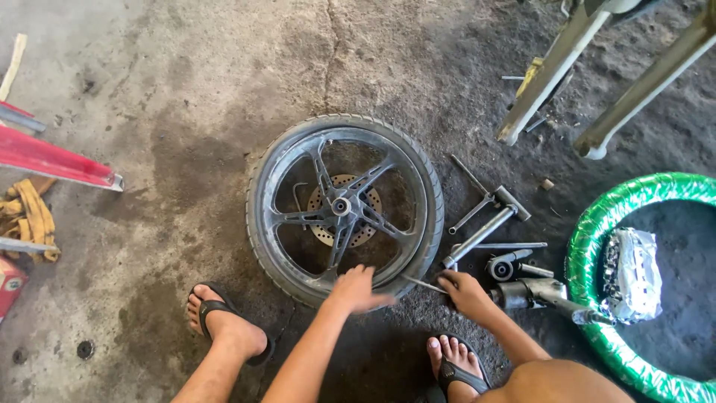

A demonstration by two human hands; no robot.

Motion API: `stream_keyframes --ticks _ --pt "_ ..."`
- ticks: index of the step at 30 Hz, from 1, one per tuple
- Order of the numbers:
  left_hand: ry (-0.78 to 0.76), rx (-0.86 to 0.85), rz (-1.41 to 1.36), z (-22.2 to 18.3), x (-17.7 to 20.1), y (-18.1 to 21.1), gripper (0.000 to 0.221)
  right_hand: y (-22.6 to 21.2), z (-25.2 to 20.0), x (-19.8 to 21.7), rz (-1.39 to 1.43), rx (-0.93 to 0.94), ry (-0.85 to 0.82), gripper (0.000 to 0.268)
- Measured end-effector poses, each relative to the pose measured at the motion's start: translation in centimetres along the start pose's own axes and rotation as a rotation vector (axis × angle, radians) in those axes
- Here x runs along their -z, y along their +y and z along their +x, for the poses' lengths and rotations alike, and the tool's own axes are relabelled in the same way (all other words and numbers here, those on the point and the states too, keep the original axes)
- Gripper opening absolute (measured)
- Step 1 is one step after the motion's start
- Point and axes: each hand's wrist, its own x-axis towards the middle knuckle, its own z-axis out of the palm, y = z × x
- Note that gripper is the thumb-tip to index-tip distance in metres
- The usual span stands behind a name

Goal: The recorder is seen repairing a motorcycle wheel by removing the tire and inner tube using tire levers.

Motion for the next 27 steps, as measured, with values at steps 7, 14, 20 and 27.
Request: stream_keyframes --ticks 7,14,20,27 --pt "0.23 -0.012 -0.259 7.2 -5.8 0.6 0.091 -5.3 -5.1 1.2 -0.619 0.359 0.07 0.055" --pt "0.285 0.091 -0.247 7.0 -6.0 1.1 0.094 -4.3 -2.3 -2.1 -0.691 0.52 0.049 0.058" --pt "0.356 -0.038 0.072 1.2 -4.7 4.6 0.102 -11.6 1.8 -2.1 -0.727 0.557 0.052 0.024" --pt "0.523 -0.101 0.232 0.4 -5.9 3.9 0.043 -17.1 4.2 -3.2 -0.711 0.471 0.094 0.022"
